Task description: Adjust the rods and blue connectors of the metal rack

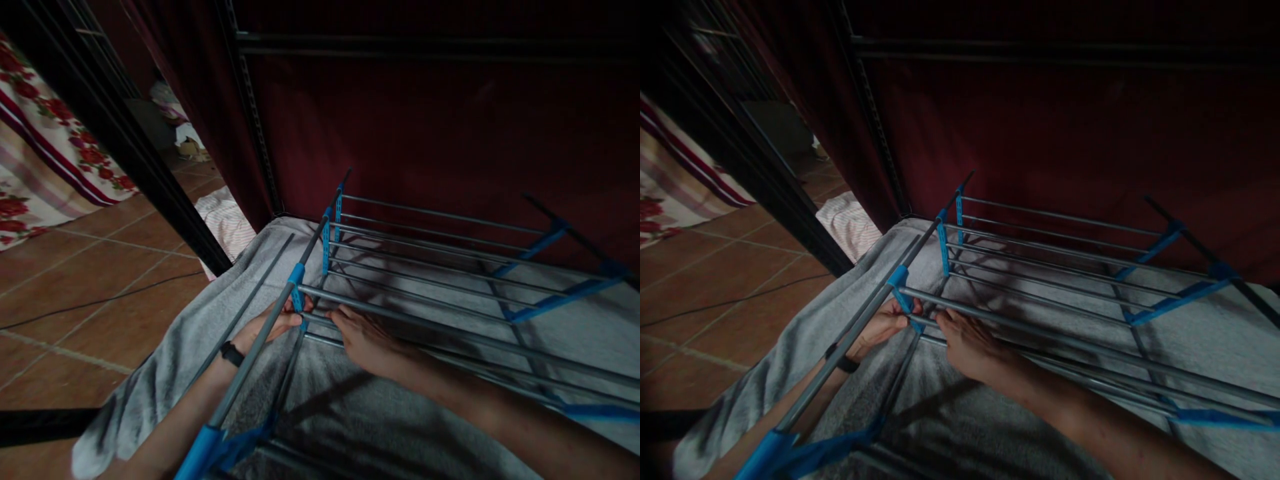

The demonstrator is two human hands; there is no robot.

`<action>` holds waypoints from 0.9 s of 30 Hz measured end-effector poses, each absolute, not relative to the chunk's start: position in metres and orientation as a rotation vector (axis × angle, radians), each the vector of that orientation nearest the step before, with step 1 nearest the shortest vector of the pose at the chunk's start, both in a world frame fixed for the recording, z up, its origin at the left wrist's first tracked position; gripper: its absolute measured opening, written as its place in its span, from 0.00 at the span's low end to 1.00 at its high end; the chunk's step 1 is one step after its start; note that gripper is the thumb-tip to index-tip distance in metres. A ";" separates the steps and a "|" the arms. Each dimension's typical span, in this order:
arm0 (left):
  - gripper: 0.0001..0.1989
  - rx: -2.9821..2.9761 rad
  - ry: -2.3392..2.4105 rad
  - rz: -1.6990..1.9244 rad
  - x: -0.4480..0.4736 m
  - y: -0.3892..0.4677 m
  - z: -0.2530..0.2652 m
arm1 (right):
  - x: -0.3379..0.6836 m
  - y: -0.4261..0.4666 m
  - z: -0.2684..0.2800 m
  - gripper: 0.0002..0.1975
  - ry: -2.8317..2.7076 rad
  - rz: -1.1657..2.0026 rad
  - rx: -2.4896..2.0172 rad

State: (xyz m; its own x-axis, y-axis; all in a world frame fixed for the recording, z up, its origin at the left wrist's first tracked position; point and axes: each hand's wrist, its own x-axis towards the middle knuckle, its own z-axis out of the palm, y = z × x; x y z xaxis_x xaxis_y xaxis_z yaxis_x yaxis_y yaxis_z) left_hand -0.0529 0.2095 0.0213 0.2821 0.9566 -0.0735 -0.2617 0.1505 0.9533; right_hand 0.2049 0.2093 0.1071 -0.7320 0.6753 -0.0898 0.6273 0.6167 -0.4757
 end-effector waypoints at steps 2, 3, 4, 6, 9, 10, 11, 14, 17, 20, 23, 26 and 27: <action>0.18 1.045 0.861 1.055 -0.054 0.211 0.019 | 0.195 0.213 0.104 0.17 -2.686 0.764 -1.124; 0.17 1.051 0.863 1.064 -0.054 0.211 0.018 | 0.191 0.215 0.103 0.17 -2.664 0.781 -1.125; 0.17 1.053 0.869 1.075 -0.053 0.210 0.017 | 0.186 0.216 0.102 0.16 -2.654 0.805 -1.114; 0.17 1.051 0.896 1.095 -0.052 0.209 0.016 | 0.178 0.219 0.104 0.18 -2.684 0.858 -1.061; 0.19 1.043 0.930 1.113 -0.050 0.208 0.016 | 0.171 0.219 0.110 0.24 -2.745 0.874 -1.037; 0.19 1.043 0.930 1.117 -0.049 0.208 0.016 | 0.170 0.218 0.112 0.23 -2.736 0.865 -1.061; 0.19 1.044 0.925 1.123 -0.047 0.209 0.017 | 0.169 0.217 0.114 0.22 -2.715 0.855 -1.081; 0.21 1.045 0.906 1.144 -0.041 0.210 0.020 | 0.168 0.215 0.117 0.19 -2.665 0.822 -1.116; 0.19 1.044 0.896 1.171 -0.035 0.211 0.025 | 0.167 0.216 0.117 0.20 -2.709 0.742 -1.151; 0.16 1.044 0.892 1.187 -0.031 0.212 0.027 | 0.168 0.218 0.115 0.19 -2.731 0.698 -1.125; 0.17 1.035 0.895 1.205 -0.030 0.211 0.026 | 0.169 0.220 0.113 0.18 -2.699 0.716 -1.079; 0.16 1.019 0.921 1.230 -0.030 0.208 0.022 | 0.169 0.221 0.113 0.18 -2.693 0.747 -1.097; 0.16 1.014 0.933 1.240 -0.029 0.207 0.021 | 0.169 0.221 0.113 0.17 -2.696 0.763 -1.106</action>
State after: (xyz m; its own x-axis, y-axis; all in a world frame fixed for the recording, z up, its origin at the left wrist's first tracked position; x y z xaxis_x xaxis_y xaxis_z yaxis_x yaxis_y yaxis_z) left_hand -0.0294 0.2074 0.0210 0.1039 0.9945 -0.0153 -0.2897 0.0450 0.9560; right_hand 0.1688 0.2214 0.1129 -0.7232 0.6872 -0.0694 0.6216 0.6038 -0.4991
